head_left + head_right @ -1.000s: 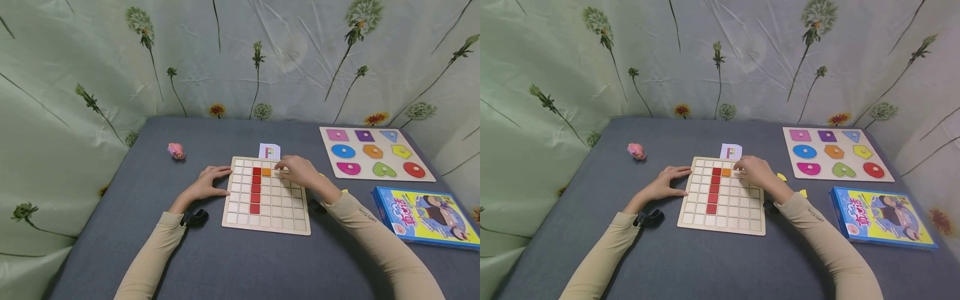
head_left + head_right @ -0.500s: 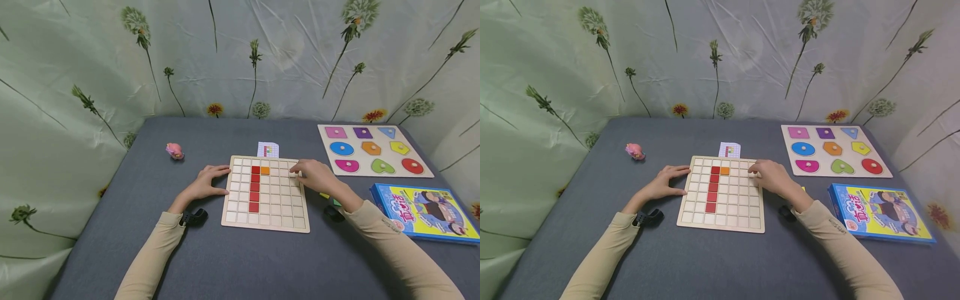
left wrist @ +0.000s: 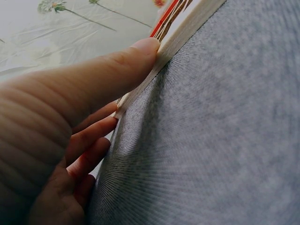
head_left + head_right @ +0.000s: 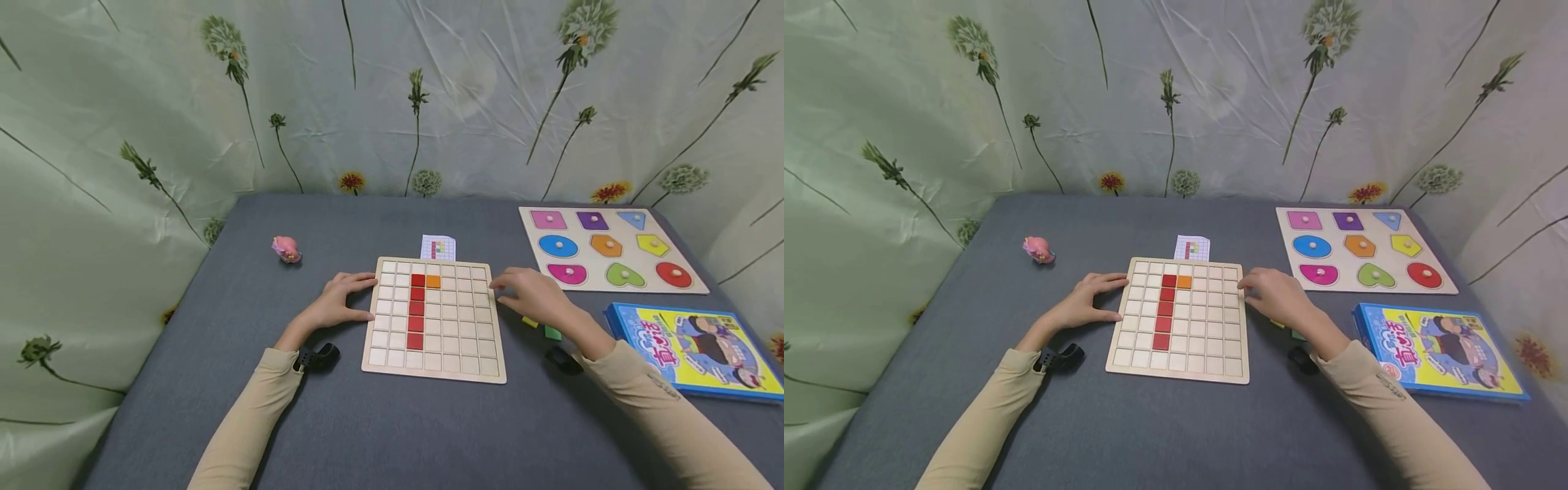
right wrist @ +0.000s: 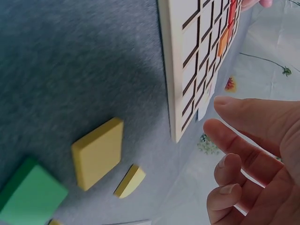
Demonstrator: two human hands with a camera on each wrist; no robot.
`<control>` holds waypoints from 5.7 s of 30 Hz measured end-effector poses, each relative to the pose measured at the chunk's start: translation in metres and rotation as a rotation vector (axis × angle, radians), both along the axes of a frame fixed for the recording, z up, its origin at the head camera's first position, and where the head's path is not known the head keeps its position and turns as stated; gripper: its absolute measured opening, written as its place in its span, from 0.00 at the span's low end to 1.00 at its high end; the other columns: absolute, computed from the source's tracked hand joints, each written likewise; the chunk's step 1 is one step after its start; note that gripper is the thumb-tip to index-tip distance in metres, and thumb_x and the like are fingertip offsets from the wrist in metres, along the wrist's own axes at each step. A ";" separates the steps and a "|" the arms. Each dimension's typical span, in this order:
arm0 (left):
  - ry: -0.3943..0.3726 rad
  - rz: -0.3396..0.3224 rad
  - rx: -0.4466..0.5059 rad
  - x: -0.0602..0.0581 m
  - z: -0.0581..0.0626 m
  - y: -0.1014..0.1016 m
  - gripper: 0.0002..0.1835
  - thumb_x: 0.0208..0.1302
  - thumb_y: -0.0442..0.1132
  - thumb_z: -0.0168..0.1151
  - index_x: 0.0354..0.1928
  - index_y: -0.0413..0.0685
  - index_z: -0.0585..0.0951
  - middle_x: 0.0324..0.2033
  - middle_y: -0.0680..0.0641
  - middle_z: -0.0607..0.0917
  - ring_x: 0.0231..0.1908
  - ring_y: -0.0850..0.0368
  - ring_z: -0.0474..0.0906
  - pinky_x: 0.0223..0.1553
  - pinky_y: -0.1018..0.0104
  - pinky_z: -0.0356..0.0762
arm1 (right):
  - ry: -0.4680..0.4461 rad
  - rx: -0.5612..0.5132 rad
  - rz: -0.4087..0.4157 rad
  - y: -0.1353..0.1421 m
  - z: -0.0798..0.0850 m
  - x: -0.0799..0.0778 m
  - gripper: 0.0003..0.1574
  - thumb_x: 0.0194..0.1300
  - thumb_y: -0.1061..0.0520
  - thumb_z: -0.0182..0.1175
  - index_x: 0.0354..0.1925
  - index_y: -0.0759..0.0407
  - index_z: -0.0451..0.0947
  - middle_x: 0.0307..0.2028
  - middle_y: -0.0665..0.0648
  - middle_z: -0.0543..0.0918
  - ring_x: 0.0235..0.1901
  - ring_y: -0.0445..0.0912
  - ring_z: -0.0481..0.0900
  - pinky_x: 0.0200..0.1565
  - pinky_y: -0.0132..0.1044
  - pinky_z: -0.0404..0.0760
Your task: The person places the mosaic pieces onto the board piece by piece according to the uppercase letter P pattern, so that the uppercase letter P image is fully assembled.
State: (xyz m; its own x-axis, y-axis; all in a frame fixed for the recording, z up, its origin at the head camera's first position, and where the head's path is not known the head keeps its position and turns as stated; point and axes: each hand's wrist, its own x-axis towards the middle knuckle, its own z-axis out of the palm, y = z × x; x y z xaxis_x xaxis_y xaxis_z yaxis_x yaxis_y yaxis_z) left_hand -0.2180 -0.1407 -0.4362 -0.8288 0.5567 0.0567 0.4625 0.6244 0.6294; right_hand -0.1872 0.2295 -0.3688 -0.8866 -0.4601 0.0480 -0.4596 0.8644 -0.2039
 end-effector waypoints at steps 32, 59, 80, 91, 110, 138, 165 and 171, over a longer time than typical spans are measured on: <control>-0.010 0.008 -0.008 0.001 0.000 -0.001 0.38 0.51 0.46 0.71 0.65 0.45 0.69 0.67 0.43 0.68 0.59 0.45 0.62 0.59 0.43 0.54 | -0.054 0.004 -0.058 0.046 -0.006 0.028 0.16 0.53 0.60 0.67 0.42 0.62 0.83 0.35 0.57 0.85 0.35 0.48 0.81 0.37 0.44 0.80; 0.019 -0.012 -0.001 0.000 0.004 0.000 0.38 0.50 0.45 0.71 0.65 0.44 0.70 0.67 0.42 0.68 0.59 0.43 0.63 0.58 0.43 0.54 | -0.193 0.002 -0.127 0.072 -0.012 0.043 0.19 0.50 0.56 0.70 0.41 0.64 0.83 0.34 0.58 0.85 0.33 0.46 0.79 0.37 0.46 0.80; 0.006 -0.007 -0.018 0.001 0.003 0.000 0.39 0.51 0.46 0.70 0.66 0.46 0.68 0.67 0.42 0.67 0.60 0.43 0.62 0.57 0.43 0.54 | -0.184 -0.021 -0.142 0.074 -0.016 0.049 0.18 0.47 0.56 0.72 0.38 0.62 0.83 0.33 0.56 0.85 0.32 0.44 0.77 0.35 0.44 0.80; 0.022 -0.009 -0.021 0.001 0.004 0.000 0.38 0.51 0.47 0.71 0.65 0.45 0.69 0.66 0.41 0.69 0.59 0.44 0.63 0.56 0.44 0.55 | -0.166 -0.005 -0.128 0.071 -0.016 0.049 0.17 0.48 0.56 0.71 0.37 0.63 0.83 0.32 0.56 0.85 0.31 0.44 0.77 0.35 0.44 0.80; 0.024 -0.001 -0.022 0.001 0.004 -0.001 0.38 0.51 0.47 0.71 0.65 0.44 0.70 0.66 0.41 0.69 0.58 0.44 0.63 0.56 0.44 0.55 | -0.115 -0.005 -0.097 0.061 -0.011 0.047 0.17 0.48 0.57 0.71 0.38 0.63 0.84 0.32 0.56 0.85 0.31 0.44 0.78 0.37 0.45 0.81; 0.027 -0.019 0.023 0.001 0.001 -0.002 0.40 0.52 0.55 0.68 0.65 0.47 0.70 0.66 0.42 0.68 0.58 0.44 0.63 0.57 0.42 0.54 | -0.073 -0.042 -0.021 0.026 -0.008 0.039 0.15 0.50 0.56 0.69 0.38 0.59 0.84 0.32 0.52 0.85 0.30 0.42 0.75 0.34 0.39 0.79; 0.019 0.000 -0.012 0.002 0.001 -0.002 0.38 0.51 0.47 0.71 0.65 0.46 0.70 0.66 0.43 0.68 0.57 0.46 0.64 0.57 0.44 0.56 | 0.018 -0.036 0.035 -0.015 -0.012 0.026 0.13 0.49 0.56 0.70 0.37 0.57 0.84 0.30 0.51 0.82 0.27 0.40 0.73 0.28 0.32 0.71; 0.032 -0.006 -0.010 0.002 0.002 -0.002 0.38 0.51 0.47 0.71 0.65 0.45 0.70 0.66 0.42 0.69 0.56 0.46 0.64 0.56 0.43 0.56 | 0.006 -0.044 0.050 -0.025 -0.010 0.022 0.14 0.50 0.57 0.69 0.38 0.58 0.84 0.33 0.52 0.84 0.29 0.41 0.75 0.29 0.32 0.72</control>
